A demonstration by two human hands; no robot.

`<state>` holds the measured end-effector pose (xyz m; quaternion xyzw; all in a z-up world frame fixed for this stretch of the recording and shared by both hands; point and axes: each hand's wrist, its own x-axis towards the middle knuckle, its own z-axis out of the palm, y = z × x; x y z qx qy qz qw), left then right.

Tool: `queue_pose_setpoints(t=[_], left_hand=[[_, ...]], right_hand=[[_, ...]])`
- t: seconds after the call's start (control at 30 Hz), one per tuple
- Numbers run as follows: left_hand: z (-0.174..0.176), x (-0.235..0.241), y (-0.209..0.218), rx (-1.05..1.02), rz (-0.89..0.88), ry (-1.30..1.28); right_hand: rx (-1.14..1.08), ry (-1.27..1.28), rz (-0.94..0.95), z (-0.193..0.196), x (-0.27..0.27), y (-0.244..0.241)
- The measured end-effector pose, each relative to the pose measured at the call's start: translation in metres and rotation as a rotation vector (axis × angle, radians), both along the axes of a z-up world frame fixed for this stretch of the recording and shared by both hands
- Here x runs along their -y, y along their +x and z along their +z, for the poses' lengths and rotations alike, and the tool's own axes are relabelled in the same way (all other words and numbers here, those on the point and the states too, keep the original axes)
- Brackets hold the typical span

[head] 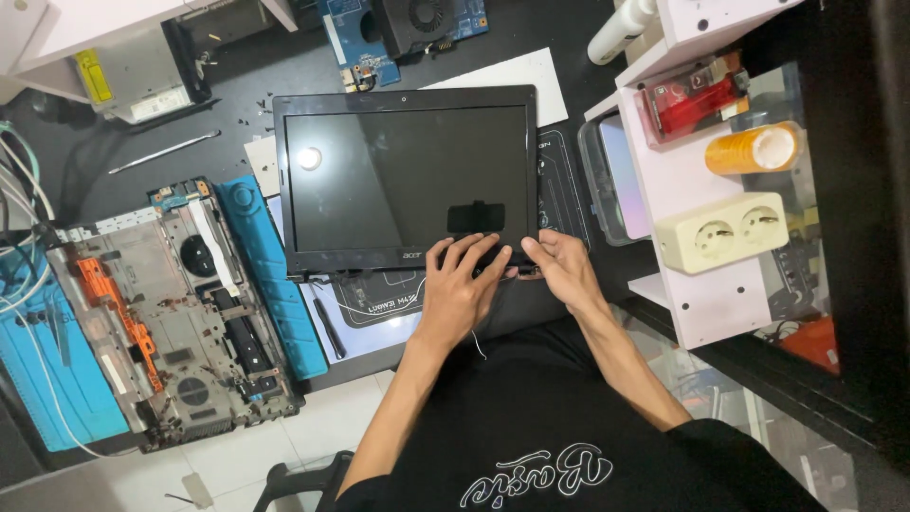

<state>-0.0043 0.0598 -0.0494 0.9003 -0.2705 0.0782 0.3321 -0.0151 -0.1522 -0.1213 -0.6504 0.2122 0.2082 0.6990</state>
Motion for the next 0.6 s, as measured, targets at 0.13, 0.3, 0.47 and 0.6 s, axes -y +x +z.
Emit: queue_pose_setpoints(t=[0.13, 0.3, 0.47, 0.6], left_hand=[[-0.001, -0.002, 0.000, -0.018, -0.014, 0.017], [0.010, 0.002, 0.007, -0.075, -0.038, 0.109], [0.012, 0.008, 0.013, -0.145, -0.072, 0.235], [0.013, 0.009, 0.018, -0.175, -0.097, 0.145]], right_hand=[[0.017, -0.008, -0.027, 0.010, -0.007, 0.002], [-0.073, 0.127, -0.073, 0.004, 0.003, 0.001], [0.006, -0.131, -0.064, 0.020, 0.002, -0.010], [0.210, -0.404, -0.118, 0.073, -0.015, -0.006]])
